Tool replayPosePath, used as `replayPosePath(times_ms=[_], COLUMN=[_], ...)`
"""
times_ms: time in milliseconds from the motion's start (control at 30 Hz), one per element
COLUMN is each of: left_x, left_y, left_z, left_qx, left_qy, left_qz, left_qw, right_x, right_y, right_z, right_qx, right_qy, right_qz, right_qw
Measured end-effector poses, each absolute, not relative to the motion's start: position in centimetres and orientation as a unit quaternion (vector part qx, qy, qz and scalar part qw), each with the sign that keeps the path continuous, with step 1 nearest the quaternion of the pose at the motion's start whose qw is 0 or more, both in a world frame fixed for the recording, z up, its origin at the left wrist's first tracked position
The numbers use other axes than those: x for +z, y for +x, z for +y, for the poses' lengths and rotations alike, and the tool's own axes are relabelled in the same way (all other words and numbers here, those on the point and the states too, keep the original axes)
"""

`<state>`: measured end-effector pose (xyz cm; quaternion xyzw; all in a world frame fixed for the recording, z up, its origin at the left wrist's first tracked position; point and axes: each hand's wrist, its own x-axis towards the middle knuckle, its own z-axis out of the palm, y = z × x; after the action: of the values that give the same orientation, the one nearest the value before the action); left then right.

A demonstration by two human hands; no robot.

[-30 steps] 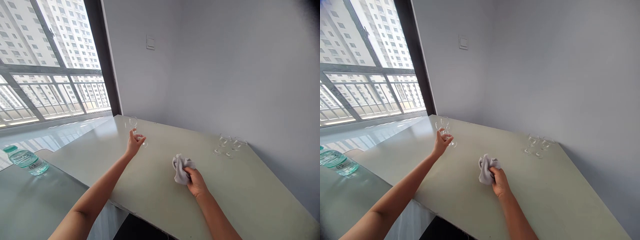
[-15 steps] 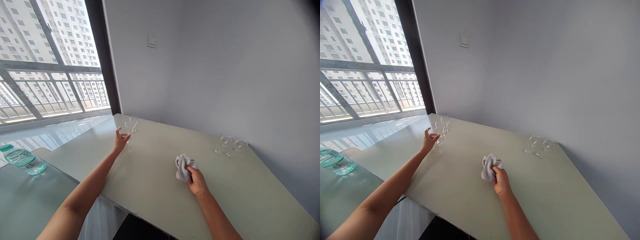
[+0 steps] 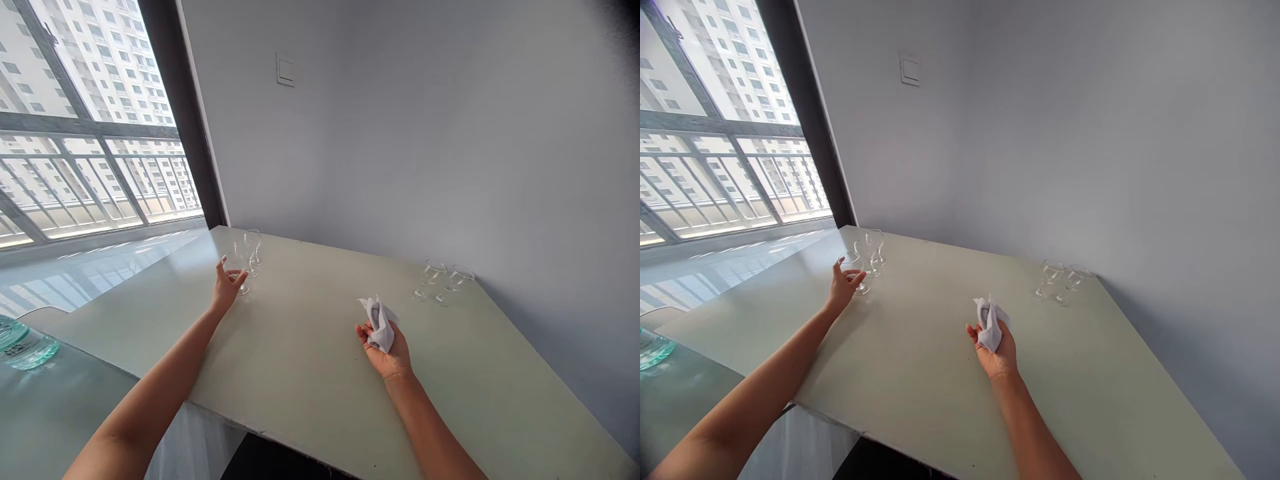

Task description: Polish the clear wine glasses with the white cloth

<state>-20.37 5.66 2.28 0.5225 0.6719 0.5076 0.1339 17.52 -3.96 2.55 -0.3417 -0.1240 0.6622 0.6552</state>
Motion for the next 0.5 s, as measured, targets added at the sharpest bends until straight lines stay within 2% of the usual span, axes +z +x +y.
replayPosePath(times_ms=[133,500], left_x=[1.9,2.4], left_y=[-20.4,-21.3], left_z=[5.7,4.1], left_qx=[0.502,0.477], left_qy=[0.525,0.454], left_qz=[0.675,0.746], left_qw=[0.132,0.103], right_x=[4.0,4.9], right_y=[19.6,20.4], right_z=[-4.0,-4.2], right_qx=[0.656,0.645], right_qy=[-0.228,-0.206], right_qz=[-0.142,-0.135], right_qw=[0.705,0.723])
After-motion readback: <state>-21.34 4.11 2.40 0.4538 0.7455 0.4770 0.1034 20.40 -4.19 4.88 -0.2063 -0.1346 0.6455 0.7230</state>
